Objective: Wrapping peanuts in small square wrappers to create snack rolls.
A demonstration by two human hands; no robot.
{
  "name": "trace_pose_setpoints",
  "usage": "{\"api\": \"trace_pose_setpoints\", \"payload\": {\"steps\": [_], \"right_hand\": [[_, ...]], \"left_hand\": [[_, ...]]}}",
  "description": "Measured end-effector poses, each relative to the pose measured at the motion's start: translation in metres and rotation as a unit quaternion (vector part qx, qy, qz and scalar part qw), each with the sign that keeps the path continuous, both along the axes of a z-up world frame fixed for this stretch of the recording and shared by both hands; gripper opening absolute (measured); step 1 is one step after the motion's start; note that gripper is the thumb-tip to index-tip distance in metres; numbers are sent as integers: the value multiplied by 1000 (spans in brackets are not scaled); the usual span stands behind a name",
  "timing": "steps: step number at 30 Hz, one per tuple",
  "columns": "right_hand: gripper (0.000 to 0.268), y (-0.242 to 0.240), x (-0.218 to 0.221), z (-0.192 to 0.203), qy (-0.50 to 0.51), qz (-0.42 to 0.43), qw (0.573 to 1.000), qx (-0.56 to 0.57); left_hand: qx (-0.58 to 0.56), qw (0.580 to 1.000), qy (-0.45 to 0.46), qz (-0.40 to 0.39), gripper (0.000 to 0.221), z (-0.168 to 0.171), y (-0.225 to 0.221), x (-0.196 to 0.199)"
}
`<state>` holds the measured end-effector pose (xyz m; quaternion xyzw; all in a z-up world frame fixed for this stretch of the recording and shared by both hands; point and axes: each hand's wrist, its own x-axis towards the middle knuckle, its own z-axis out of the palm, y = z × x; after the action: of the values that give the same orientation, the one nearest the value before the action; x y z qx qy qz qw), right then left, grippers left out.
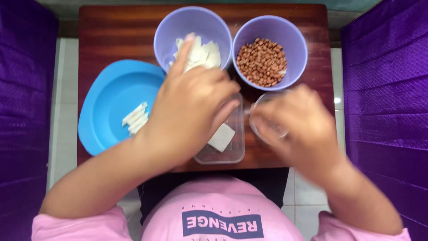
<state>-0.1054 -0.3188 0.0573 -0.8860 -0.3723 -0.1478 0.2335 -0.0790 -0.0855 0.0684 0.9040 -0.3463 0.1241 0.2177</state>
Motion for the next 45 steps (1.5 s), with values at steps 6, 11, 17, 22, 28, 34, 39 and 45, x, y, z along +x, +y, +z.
{"api": "trace_pose_setpoints", "payload": {"steps": [6,11,17,22,28,34,39,45], "right_hand": [[18,34,-53,-59,119,80,987,74],[17,41,-58,-108,99,27,993,58],[13,46,-61,-136,49,-33,998,30],[13,47,-63,-139,34,-50,998,-5],[17,46,-66,-147,35,-63,997,14],[16,45,-63,-148,51,-58,996,45],[19,41,-63,-154,53,-51,996,52],[24,37,-61,-154,57,-32,996,68]], "left_hand": [[-44,995,44,80,13,-51,20,-74],[-78,987,100,96,9,-99,27,-88],[6,988,52,147,18,-127,15,-84],[37,987,48,146,23,-141,10,-81],[40,986,50,157,18,-142,10,-81],[43,986,49,155,18,-144,9,-78],[11,987,40,156,17,-140,8,-83],[-35,988,40,146,19,-135,8,-102]]}}
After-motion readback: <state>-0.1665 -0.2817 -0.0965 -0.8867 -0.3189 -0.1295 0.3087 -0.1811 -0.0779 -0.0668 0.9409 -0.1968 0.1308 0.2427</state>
